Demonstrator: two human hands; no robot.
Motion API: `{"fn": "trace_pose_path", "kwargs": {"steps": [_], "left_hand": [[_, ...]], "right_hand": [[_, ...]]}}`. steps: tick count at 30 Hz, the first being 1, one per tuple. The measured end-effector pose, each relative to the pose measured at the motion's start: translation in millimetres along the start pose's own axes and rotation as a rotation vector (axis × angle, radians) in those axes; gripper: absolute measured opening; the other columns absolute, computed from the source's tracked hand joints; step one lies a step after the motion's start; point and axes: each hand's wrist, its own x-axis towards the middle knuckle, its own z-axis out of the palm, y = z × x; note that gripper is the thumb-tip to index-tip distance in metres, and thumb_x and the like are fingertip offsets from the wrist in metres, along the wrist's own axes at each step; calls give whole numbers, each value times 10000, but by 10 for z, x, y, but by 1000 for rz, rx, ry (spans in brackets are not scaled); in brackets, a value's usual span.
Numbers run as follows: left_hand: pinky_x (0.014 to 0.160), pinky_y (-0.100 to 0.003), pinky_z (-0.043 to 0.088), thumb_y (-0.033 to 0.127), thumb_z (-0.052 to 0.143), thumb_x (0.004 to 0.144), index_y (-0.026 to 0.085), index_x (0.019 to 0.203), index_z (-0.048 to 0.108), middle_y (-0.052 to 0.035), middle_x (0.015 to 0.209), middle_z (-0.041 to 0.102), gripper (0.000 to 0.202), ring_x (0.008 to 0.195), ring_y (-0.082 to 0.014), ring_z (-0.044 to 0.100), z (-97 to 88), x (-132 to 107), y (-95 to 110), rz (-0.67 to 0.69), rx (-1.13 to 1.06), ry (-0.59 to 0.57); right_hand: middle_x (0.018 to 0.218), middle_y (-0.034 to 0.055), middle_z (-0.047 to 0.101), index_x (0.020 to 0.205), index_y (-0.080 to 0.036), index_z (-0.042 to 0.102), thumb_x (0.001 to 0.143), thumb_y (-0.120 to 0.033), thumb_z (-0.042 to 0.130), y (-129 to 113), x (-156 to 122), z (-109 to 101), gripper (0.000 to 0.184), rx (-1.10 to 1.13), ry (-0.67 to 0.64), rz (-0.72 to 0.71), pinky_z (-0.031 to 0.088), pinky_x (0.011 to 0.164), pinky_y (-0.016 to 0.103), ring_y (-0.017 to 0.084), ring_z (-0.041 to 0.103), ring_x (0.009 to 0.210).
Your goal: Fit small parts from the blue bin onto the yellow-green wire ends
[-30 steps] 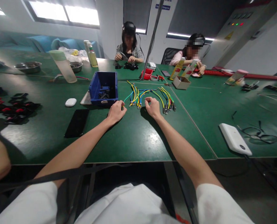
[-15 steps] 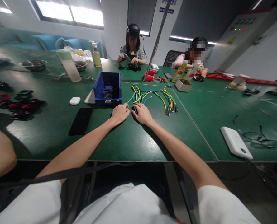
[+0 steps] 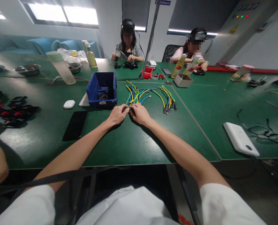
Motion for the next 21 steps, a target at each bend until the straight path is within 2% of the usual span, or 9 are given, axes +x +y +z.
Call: {"fn": "trace_pose_path", "kwargs": {"steps": [4,9,18,21], "left_hand": [[783,-303,473,395,388,957,172,1018,642,-63,954,682,344,837,-185,620,38,2,-16,110,-47,19],[703,-294,462,349,469,920,158,961,641,-50,843,644,259,721,-166,573,71,8,-13,155,-46,73],[658,-260,466,257,515,856,154,942,625,-32,776,646,173,663,-145,582,70,3,-11,82,-75,221],[665,-256,461,236,509,848,162,934,632,-31,748,655,167,661,-153,606,73,-9,-14,30,31,173]], "right_hand": [[1161,124,653,1130,-148,627,938,-239,465,-39,-5,-38,267,2,47,-2,414,956,363,242,549,1115],[1008,99,698,1041,-166,650,971,-247,404,-67,1,-42,269,21,127,50,422,873,317,221,607,972],[914,70,733,1125,-190,622,982,-294,387,-76,-7,-3,294,41,114,124,405,731,267,197,672,840],[857,61,736,1145,-209,620,996,-356,358,-99,-4,-14,335,13,79,126,388,683,269,204,682,795]]}}
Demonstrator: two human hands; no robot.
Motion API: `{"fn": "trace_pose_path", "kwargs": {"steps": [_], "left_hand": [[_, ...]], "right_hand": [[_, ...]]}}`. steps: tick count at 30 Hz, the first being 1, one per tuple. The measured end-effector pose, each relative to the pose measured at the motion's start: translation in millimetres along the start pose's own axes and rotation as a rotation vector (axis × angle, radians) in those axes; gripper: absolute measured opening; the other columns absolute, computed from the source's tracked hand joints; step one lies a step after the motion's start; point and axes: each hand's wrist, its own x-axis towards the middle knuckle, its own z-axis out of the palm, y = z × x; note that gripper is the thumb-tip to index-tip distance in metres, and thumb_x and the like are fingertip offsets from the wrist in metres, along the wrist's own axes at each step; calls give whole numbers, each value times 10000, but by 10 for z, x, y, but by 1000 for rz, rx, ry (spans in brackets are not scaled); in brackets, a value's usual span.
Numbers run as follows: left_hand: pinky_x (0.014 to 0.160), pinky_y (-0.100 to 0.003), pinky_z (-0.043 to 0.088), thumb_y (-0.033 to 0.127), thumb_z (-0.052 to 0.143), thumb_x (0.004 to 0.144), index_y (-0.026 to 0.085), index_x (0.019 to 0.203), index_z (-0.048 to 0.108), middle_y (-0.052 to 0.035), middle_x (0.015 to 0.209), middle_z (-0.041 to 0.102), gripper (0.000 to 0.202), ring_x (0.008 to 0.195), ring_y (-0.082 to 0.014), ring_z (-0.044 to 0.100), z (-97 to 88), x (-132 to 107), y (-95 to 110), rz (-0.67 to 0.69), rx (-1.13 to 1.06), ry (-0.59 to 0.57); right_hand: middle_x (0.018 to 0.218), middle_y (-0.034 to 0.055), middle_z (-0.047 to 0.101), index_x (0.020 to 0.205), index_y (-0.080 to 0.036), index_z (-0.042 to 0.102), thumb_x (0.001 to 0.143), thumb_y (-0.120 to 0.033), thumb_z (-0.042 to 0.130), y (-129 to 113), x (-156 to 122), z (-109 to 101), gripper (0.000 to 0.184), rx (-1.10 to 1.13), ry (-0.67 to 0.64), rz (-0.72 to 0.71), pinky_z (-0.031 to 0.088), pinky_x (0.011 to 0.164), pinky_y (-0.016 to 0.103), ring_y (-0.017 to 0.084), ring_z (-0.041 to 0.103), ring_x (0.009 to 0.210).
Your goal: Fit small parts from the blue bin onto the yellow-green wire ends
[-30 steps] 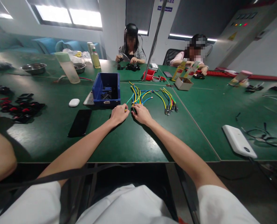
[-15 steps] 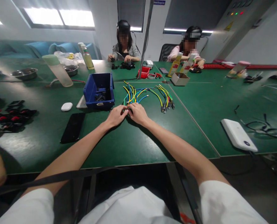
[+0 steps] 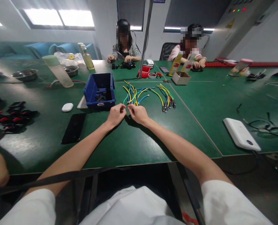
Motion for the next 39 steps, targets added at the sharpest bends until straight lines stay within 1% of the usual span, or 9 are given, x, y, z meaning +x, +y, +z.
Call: {"fn": "trace_pose_path", "kwargs": {"steps": [4,6,12,16,20,24,31,35,39], "left_hand": [[657,-280,450,337,516,873,208,973,668,-45,768,687,223,719,-209,656,-32,-14,19,-70,278,-166],[660,-290,450,372,508,883,226,1019,671,-54,821,707,258,774,-235,674,-56,-16,42,-76,355,-219],[660,-293,446,416,445,922,273,1217,589,-50,977,714,358,864,-248,675,-90,-20,113,-4,409,-274],[678,-292,448,498,406,936,253,1163,602,-60,990,696,387,875,-239,661,-94,-30,132,14,417,-307],[698,-292,454,491,400,941,239,1178,581,-66,1001,673,391,898,-229,647,-87,-44,136,45,415,-303],[713,-296,462,452,429,928,210,1059,619,-76,968,668,334,910,-234,643,-71,-45,124,67,434,-305],[662,-307,464,286,486,859,213,1059,647,-72,828,705,267,787,-251,674,-48,-23,70,-54,400,-251],[684,-305,474,266,500,825,216,946,714,-72,780,719,250,745,-236,675,-41,-14,40,-114,325,-185],[708,-280,468,248,485,819,187,822,725,-67,759,719,248,694,-188,652,-41,-5,36,-121,188,-47]], "right_hand": [[848,60,739,1133,-224,621,976,-360,390,-20,-5,-23,310,-40,-49,-21,368,642,274,220,689,776],[862,66,740,1126,-220,621,966,-345,405,-23,-7,-27,296,-47,-63,-18,370,644,274,224,691,790],[874,77,736,1148,-211,605,973,-336,385,-6,5,3,307,-9,-67,15,407,692,280,226,686,808],[848,73,727,1273,-176,498,927,-258,434,37,22,38,362,100,-10,63,434,700,279,218,673,760],[805,61,711,1248,-175,501,888,-198,438,65,38,57,366,151,-7,62,445,705,278,205,654,708],[802,64,707,1247,-171,502,892,-203,428,61,44,63,364,141,-7,67,445,705,277,207,652,713],[853,62,723,1294,-191,477,921,-259,432,20,22,24,382,81,-62,56,443,730,284,224,672,794],[886,62,731,1287,-196,489,944,-280,418,-8,18,-6,360,49,-94,70,440,742,281,220,677,830],[927,66,736,1250,-200,522,949,-283,417,-15,17,-23,330,32,-107,65,439,742,283,223,681,858]]}}
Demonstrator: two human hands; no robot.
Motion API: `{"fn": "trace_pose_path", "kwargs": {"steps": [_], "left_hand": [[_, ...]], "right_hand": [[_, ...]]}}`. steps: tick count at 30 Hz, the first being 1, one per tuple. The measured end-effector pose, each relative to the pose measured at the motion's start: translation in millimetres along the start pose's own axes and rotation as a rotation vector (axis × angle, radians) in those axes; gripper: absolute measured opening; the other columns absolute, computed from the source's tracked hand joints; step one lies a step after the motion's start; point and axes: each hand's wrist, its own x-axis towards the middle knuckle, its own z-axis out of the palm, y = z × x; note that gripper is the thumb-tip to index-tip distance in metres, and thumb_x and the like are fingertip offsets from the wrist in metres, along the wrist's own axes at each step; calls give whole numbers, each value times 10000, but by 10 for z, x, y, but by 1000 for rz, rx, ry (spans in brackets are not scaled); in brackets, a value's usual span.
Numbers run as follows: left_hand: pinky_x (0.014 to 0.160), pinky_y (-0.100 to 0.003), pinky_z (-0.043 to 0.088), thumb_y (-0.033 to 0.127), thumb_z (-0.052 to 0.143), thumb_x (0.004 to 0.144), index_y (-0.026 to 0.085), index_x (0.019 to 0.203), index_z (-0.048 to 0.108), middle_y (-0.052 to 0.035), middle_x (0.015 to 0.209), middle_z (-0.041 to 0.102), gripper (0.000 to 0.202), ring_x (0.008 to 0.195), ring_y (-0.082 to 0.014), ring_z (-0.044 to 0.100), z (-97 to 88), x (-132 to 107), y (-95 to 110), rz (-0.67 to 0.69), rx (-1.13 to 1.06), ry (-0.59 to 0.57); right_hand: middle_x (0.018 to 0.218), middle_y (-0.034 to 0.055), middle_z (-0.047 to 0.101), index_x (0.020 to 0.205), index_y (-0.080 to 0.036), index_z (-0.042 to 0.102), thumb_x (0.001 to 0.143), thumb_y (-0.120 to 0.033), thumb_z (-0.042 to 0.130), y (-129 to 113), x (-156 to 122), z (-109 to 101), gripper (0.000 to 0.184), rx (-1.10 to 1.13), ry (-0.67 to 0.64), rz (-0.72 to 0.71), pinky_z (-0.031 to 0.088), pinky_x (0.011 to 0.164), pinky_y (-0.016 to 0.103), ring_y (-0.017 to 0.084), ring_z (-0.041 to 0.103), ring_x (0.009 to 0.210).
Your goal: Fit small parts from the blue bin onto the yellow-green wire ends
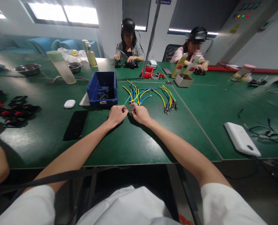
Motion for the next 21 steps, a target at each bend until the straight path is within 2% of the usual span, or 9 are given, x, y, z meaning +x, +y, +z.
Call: {"fn": "trace_pose_path", "kwargs": {"steps": [6,12,17,21], "left_hand": [[663,-269,452,299,509,839,165,756,670,-34,677,666,225,611,-150,594,-23,-11,47,27,-137,113],[697,-262,482,273,533,857,150,936,661,-44,804,678,195,698,-148,611,-16,7,28,73,-248,260],[732,-269,485,284,473,934,158,1012,649,-64,899,664,230,773,-154,615,-34,16,-12,126,-240,443],[748,-276,484,290,432,968,174,1038,634,-57,911,638,243,779,-151,612,-47,7,-29,144,-233,509]], "right_hand": [[959,63,739,1237,-211,540,924,-238,432,7,3,-4,333,-11,-10,-31,443,754,289,227,682,896],[1004,68,737,1252,-212,543,906,-218,465,-2,2,-15,355,-26,-33,-28,450,760,287,228,681,926],[1012,60,733,1241,-218,546,900,-203,455,13,-3,-10,353,-15,-29,-43,450,746,285,224,680,922],[995,57,727,1235,-224,547,907,-212,446,3,-12,-13,344,-4,-29,-37,455,745,292,224,672,905]]}}
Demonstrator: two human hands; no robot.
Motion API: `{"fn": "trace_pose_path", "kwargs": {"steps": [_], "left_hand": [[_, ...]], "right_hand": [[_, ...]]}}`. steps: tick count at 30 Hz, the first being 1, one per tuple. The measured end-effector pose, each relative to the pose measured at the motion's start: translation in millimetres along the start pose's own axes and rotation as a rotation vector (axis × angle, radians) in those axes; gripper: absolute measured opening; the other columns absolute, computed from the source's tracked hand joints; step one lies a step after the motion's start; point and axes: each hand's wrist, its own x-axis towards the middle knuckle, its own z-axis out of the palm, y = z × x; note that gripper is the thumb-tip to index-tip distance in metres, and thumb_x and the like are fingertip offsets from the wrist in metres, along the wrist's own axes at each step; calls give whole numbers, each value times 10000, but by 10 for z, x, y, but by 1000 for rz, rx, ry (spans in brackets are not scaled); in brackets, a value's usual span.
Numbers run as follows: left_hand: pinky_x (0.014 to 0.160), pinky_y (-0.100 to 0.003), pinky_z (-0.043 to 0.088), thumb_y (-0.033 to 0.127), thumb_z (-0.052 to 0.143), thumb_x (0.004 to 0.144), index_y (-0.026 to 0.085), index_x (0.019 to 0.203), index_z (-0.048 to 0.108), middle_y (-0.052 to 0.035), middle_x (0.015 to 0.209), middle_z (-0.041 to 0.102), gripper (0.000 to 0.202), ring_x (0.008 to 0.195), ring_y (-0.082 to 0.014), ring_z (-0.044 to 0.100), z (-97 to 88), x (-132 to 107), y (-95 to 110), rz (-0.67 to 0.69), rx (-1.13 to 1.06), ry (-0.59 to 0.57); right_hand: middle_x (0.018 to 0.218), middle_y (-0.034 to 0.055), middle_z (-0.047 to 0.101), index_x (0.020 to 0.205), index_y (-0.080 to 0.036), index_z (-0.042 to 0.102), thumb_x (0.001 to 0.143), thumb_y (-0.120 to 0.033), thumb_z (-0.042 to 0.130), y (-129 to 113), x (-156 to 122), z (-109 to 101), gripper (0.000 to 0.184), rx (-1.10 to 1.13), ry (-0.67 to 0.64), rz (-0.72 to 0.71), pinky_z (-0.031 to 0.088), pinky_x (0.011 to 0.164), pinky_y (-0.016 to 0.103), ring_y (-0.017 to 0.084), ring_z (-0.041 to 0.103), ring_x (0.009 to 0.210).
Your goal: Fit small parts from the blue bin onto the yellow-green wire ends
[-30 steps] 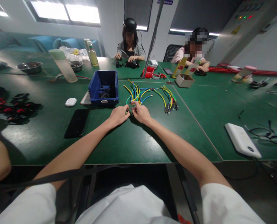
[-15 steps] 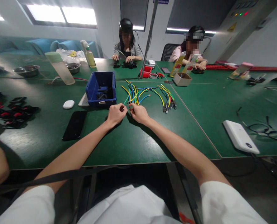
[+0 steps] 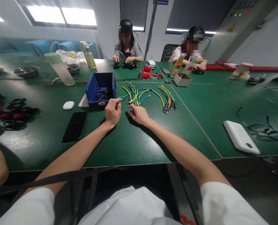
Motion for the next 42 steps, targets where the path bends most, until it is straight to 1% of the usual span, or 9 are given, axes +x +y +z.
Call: {"fn": "trace_pose_path", "kwargs": {"steps": [3,6,8,10,15,27,32,37,42], "left_hand": [[749,-274,485,293,424,975,177,1033,625,-55,914,625,239,780,-148,612,-5,-8,-9,8,-4,19],[751,-271,489,293,424,977,179,1031,618,-52,926,619,231,781,-143,614,-15,-1,-18,31,-2,54],[751,-271,494,297,425,979,180,1031,615,-52,933,618,229,780,-141,614,-29,17,-24,52,3,83],[761,-278,498,312,423,982,184,1025,614,-55,924,620,234,792,-148,613,-46,40,-26,65,26,115],[795,-303,498,347,417,988,203,1009,617,-56,891,621,247,821,-162,603,-79,62,-14,120,72,185],[739,-279,512,254,417,967,213,1040,646,-67,944,598,244,735,-121,618,-80,-10,-72,207,22,158],[704,-254,520,196,428,936,224,1076,655,-67,978,609,268,758,-117,651,-100,-29,-100,272,13,92],[723,-249,539,171,410,935,223,1089,669,-72,987,621,306,780,-116,658,-87,-42,-102,311,-9,63],[715,-222,540,165,440,945,225,1109,676,-63,985,645,294,777,-105,649,-109,-27,-70,505,-16,46]], "right_hand": [[1064,84,700,1233,-207,550,940,-257,404,-16,-12,-21,331,1,117,63,465,821,323,232,637,974],[1325,159,562,1299,-162,525,941,-322,427,4,-15,-21,403,-56,271,142,405,996,391,283,495,1234],[1469,199,409,1391,-143,455,909,-406,507,44,-9,4,552,-95,260,175,342,1066,458,344,346,1368],[1515,220,333,1443,-149,402,877,-497,552,93,3,43,681,-106,167,202,318,1074,514,392,278,1407],[1499,227,365,1405,-156,461,923,-534,467,165,28,100,613,-111,13,156,309,1094,490,355,342,1397],[1434,205,444,1351,-139,507,956,-413,439,186,35,102,485,-85,43,71,352,1089,423,297,409,1356],[1431,217,443,1351,-120,504,931,-387,486,208,54,119,498,-39,61,76,379,1065,415,300,459,1311],[1371,177,528,1249,-124,589,935,-384,493,185,82,94,419,91,257,77,341,1097,405,267,448,1320],[1023,96,708,1025,-175,676,984,-427,391,118,55,79,382,420,404,-83,464,911,344,205,640,971]]}}
